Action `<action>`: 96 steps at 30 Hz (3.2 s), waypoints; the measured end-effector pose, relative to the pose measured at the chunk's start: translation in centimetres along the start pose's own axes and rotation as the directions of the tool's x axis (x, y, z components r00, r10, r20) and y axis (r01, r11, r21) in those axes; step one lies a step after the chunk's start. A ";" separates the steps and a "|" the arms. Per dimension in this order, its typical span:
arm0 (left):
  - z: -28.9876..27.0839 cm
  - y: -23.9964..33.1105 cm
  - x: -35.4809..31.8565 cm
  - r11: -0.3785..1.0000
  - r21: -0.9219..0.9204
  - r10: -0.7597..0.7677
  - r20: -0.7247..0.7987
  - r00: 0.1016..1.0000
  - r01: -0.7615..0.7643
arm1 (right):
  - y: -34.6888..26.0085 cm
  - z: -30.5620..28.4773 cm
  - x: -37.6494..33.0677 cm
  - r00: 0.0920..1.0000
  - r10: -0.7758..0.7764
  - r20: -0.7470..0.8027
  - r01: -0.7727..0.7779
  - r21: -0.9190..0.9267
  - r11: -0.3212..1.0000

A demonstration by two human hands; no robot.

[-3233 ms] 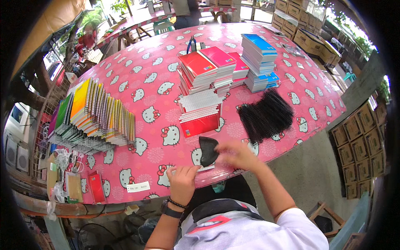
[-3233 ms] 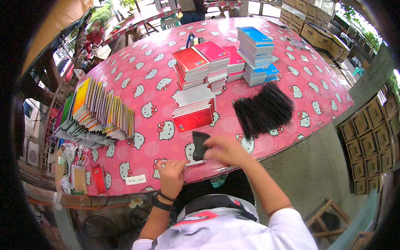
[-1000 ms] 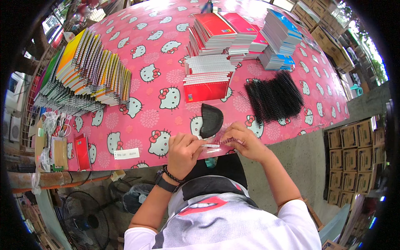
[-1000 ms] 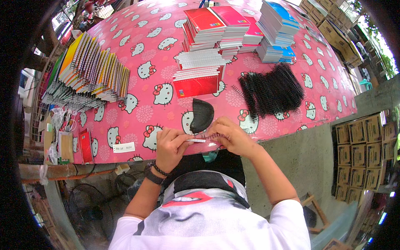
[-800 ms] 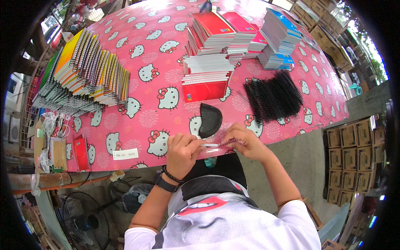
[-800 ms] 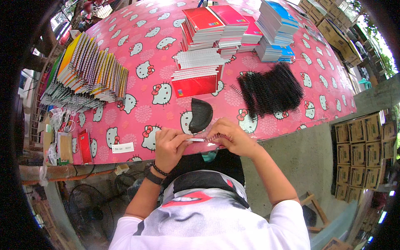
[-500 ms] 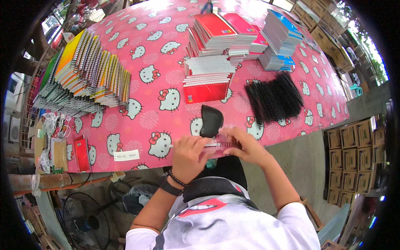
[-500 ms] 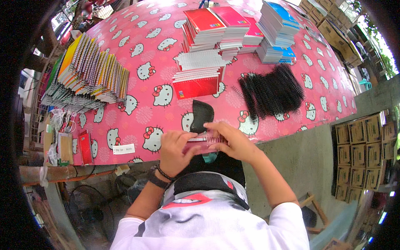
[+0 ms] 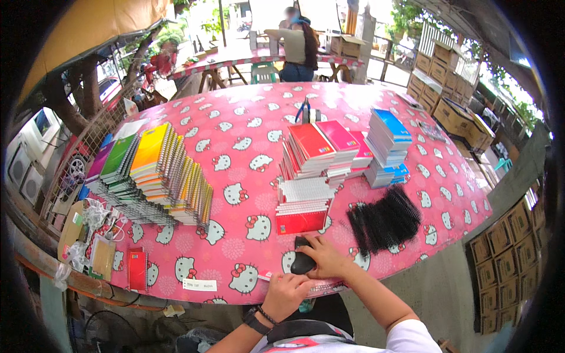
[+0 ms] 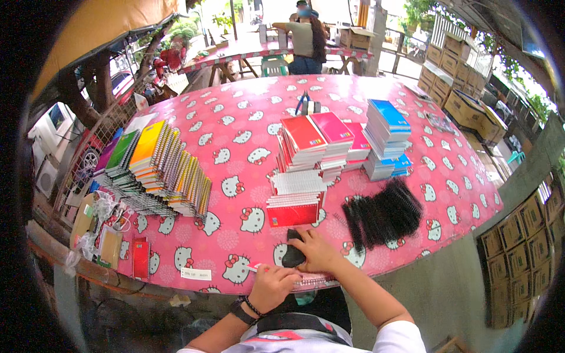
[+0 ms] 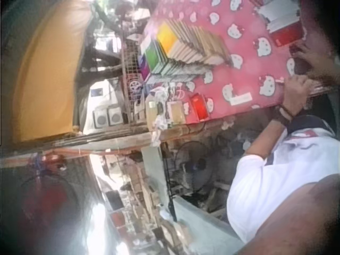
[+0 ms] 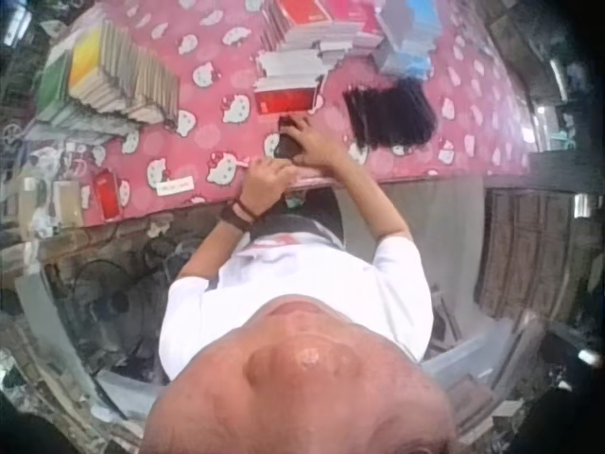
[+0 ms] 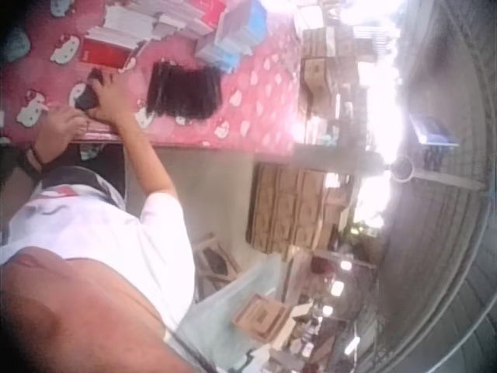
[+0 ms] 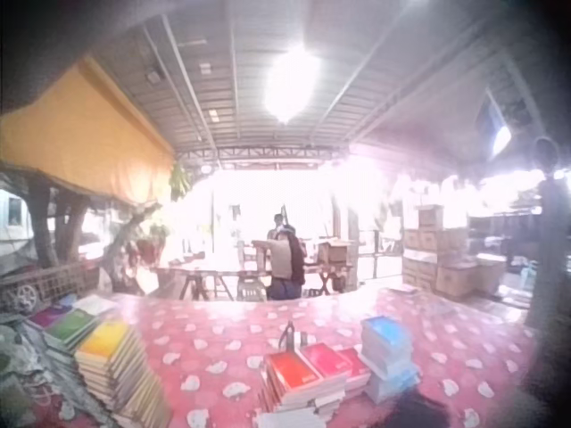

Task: The person organizes stacks of notebooks on a table, packs a stack of blue notebooks into a large cardboard box, and then manually feeds spiral binding elements through the punched holes of red notebooks.

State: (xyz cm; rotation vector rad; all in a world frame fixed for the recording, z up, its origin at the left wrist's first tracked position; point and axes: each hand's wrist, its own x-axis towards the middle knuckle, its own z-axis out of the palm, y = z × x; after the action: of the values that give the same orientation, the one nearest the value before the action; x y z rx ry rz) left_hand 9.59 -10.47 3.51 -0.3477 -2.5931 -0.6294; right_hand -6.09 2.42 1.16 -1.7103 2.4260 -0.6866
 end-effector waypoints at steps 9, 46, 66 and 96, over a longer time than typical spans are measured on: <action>-0.3 -0.3 -0.6 0.999 -0.022 0.043 -0.016 0.999 -0.044 | -0.8 -0.3 -0.8 0.980 0.189 -0.059 -0.173 0.215 0.961; 0.7 -2.5 -2.6 0.982 -0.097 -0.163 0.004 0.987 0.162 | -3.6 -2.4 -4.3 0.974 0.149 0.171 -0.226 0.681 0.697; 4.6 -8.3 -5.8 0.496 -0.816 -0.391 0.096 0.915 0.297 | -4.0 -1.9 -2.5 0.999 0.038 0.034 -0.050 0.802 0.596; 3.3 -6.7 -4.8 0.448 -0.838 -0.389 0.131 0.912 0.311 | -4.4 0.4 -0.5 0.963 0.264 0.053 -0.213 0.750 0.626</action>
State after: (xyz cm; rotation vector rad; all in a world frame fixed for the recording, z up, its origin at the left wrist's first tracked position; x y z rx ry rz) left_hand 10.33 -15.27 -3.89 -0.0361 -2.0605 -2.0425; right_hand -1.98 1.61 2.54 -1.0020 1.8772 -1.4527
